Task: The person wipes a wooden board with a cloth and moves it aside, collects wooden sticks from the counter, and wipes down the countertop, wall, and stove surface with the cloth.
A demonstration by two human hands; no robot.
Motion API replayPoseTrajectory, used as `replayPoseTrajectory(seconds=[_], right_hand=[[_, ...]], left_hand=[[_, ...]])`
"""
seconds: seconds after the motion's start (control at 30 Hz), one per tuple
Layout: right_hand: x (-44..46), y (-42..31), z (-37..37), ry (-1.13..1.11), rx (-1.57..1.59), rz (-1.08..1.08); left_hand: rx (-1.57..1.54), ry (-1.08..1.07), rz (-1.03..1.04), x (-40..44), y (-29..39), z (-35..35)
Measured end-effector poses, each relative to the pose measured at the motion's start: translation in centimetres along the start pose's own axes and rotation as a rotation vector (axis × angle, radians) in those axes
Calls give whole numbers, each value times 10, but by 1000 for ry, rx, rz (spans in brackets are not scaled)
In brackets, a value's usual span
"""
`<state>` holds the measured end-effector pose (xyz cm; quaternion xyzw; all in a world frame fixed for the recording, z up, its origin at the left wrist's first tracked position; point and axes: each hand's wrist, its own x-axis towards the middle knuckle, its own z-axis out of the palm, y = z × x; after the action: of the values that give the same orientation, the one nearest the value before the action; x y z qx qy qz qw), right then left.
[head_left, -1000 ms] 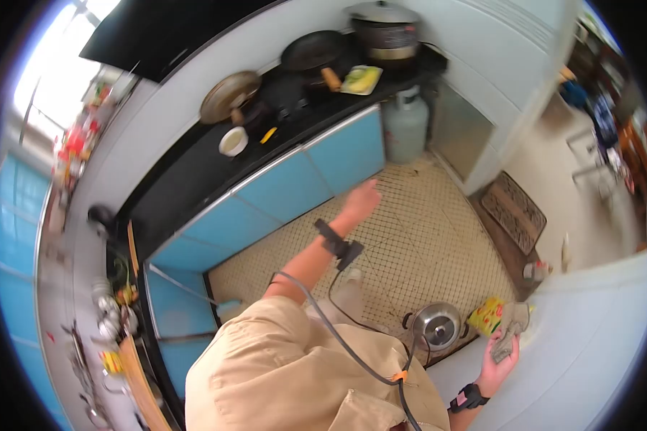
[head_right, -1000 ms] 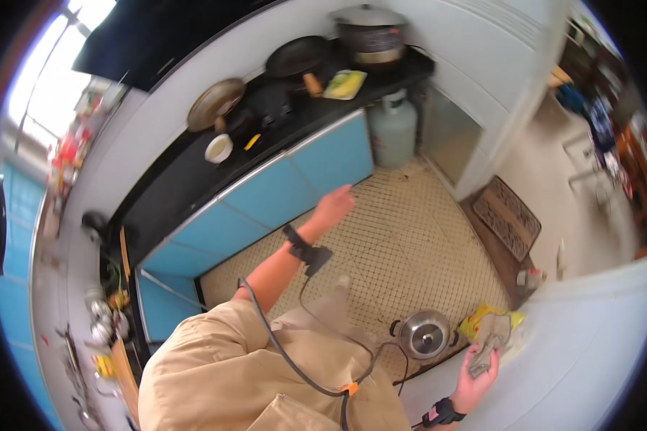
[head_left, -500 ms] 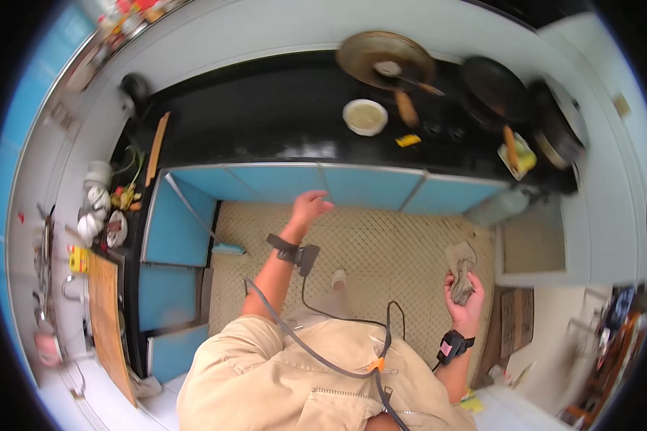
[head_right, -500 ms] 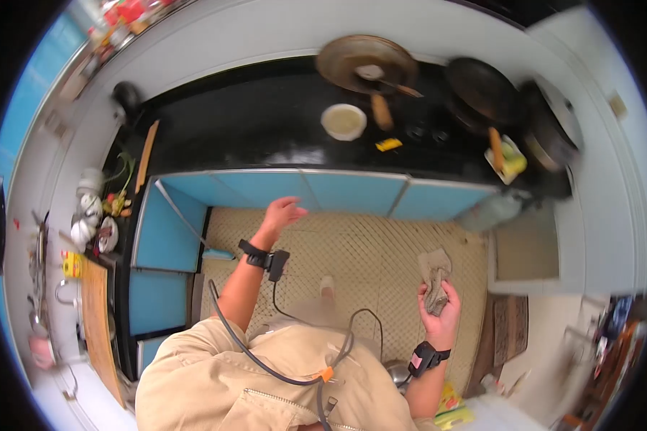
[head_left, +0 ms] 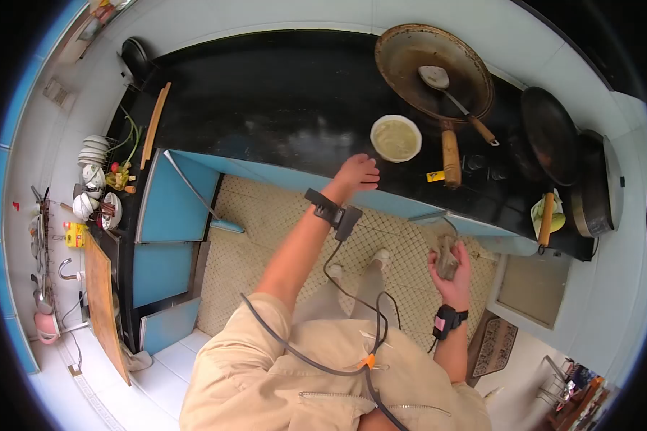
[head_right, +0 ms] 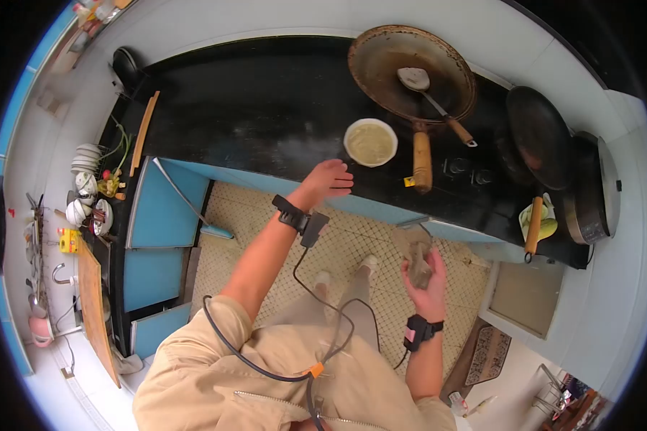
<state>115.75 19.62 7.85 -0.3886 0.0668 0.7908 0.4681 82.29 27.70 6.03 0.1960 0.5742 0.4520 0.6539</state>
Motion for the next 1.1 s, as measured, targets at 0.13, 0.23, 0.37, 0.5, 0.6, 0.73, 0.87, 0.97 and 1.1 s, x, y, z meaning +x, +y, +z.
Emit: replayPoseTrajectory(seconds=[0.13,0.23,0.37,0.5,0.6,0.73,0.87,0.97,1.1], right_hand=[[54,-19,14,-42,-98,77],[71,-39,27,-11,-124,147],[90,-41,45,61,-142,185],[100,-29,52,-58,-255,134],[107,-13,53,-74,-476,-7],[122,23,62,50,-548,-167],[151,76,81,176,-1040,-558],[164,120,155,216,-1472,-735],[237,146,167,119,-2028,-1318]], left_hand=[[-154,-40,-51,38,0,7],[-227,-97,15,48,-3,19],[-371,-87,17,60,-4,20],[-307,30,27,65,2,24],[-227,33,14,62,6,13],[-155,18,3,41,26,-33],[-151,-6,16,27,45,-100],[-133,62,23,25,54,-159],[-129,210,74,17,67,-234]])
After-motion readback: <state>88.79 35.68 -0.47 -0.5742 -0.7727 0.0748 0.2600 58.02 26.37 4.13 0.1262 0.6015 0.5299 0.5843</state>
